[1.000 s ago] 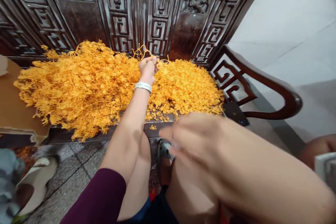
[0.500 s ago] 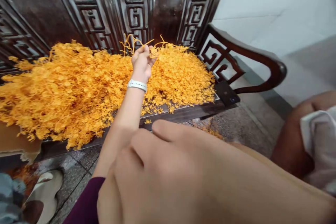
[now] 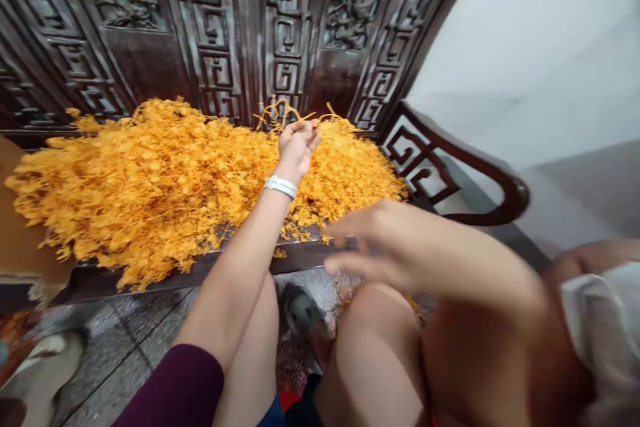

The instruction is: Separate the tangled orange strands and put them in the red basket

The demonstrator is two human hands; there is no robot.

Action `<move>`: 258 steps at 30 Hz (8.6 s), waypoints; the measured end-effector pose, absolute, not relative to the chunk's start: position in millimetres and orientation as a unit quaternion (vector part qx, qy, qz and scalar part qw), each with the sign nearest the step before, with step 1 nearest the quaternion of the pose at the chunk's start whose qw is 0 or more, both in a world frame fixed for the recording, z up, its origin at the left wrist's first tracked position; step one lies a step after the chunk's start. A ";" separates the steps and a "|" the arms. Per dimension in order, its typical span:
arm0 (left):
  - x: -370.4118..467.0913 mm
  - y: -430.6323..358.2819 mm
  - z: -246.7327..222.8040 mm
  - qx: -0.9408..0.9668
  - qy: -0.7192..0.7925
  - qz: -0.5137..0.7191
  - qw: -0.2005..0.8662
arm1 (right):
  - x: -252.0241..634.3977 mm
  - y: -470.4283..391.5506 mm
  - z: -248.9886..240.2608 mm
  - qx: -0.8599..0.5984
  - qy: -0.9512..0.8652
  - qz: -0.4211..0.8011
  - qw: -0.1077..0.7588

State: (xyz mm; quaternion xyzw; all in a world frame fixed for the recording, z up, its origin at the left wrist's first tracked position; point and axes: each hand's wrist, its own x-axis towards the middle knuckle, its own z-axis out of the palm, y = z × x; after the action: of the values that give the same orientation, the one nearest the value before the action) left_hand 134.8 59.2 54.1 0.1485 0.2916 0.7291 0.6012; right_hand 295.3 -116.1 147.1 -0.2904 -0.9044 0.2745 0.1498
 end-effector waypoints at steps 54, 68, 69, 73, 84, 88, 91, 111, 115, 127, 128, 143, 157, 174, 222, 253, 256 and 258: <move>149.7 77.0 9.2 0.313 0.341 0.627 0.627 | 275.1 25.5 -5.4 -0.381 -0.291 0.671 0.566; 113.8 98.7 14.3 0.132 0.364 0.723 0.573 | 258.0 -19.6 18.5 -0.203 -0.662 0.716 0.091; 112.9 99.5 13.4 0.125 0.362 0.722 0.576 | 257.0 -18.7 17.1 -0.215 -0.657 0.713 0.119; 111.9 99.3 13.6 0.114 0.339 0.726 0.588 | 257.1 -3.6 7.5 -0.327 -0.480 0.725 0.371; 124.2 87.5 22.9 0.163 0.313 0.715 0.603 | 266.3 10.3 6.3 -0.380 -0.297 0.692 0.537; 137.6 79.7 21.5 0.197 0.297 0.686 0.634 | 264.3 9.3 10.9 -0.369 -0.285 0.689 0.554; 143.9 77.5 23.7 0.201 0.298 0.679 0.640 | 260.2 5.6 12.5 -0.359 -0.274 0.695 0.560; 106.8 85.3 17.7 0.066 0.318 0.751 0.575 | 234.1 -44.1 43.8 -0.159 -0.378 0.810 0.420; 107.6 82.8 23.0 0.079 0.321 0.754 0.567 | 258.3 -12.0 32.2 -0.278 -0.164 0.754 0.572; 106.4 84.5 19.3 0.138 0.340 0.731 0.575 | 274.3 9.5 8.0 -0.375 -0.165 0.709 0.574; 108.2 83.8 19.5 0.144 0.340 0.724 0.583 | 272.9 9.9 8.0 -0.372 -0.180 0.710 0.570; 102.3 95.3 13.2 0.105 0.335 0.731 0.585 | 261.6 -12.9 23.7 -0.283 -0.466 0.742 0.390; 84.7 91.6 19.5 0.081 0.358 0.744 0.558 | 263.4 -23.0 42.4 -0.244 -0.435 0.737 0.456; 110.5 75.7 27.2 0.199 0.337 0.706 0.590 | 262.3 2.4 15.6 -0.367 -0.317 0.681 0.548; 101.7 89.4 22.9 0.192 0.367 0.714 0.565 | 272.9 -8.9 23.4 -0.279 -0.632 0.605 0.395; 107.4 93.6 11.0 0.234 0.424 0.687 0.542 | 245.4 -57.9 46.7 -0.094 -0.760 0.629 -0.133; 91.7 99.4 4.1 0.238 0.407 0.672 0.571 | 243.3 -64.4 57.2 -0.079 -0.763 0.640 -0.030; 85.5 100.8 1.2 0.248 0.401 0.666 0.578 | 246.2 -57.6 60.6 -0.155 -0.709 0.671 0.150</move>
State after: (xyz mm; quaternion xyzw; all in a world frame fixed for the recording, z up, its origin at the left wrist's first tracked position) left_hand 85.5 100.8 1.2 0.2482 0.4010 0.6657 0.5783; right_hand 246.2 -57.6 60.6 -0.1552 -0.7094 0.6710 0.1500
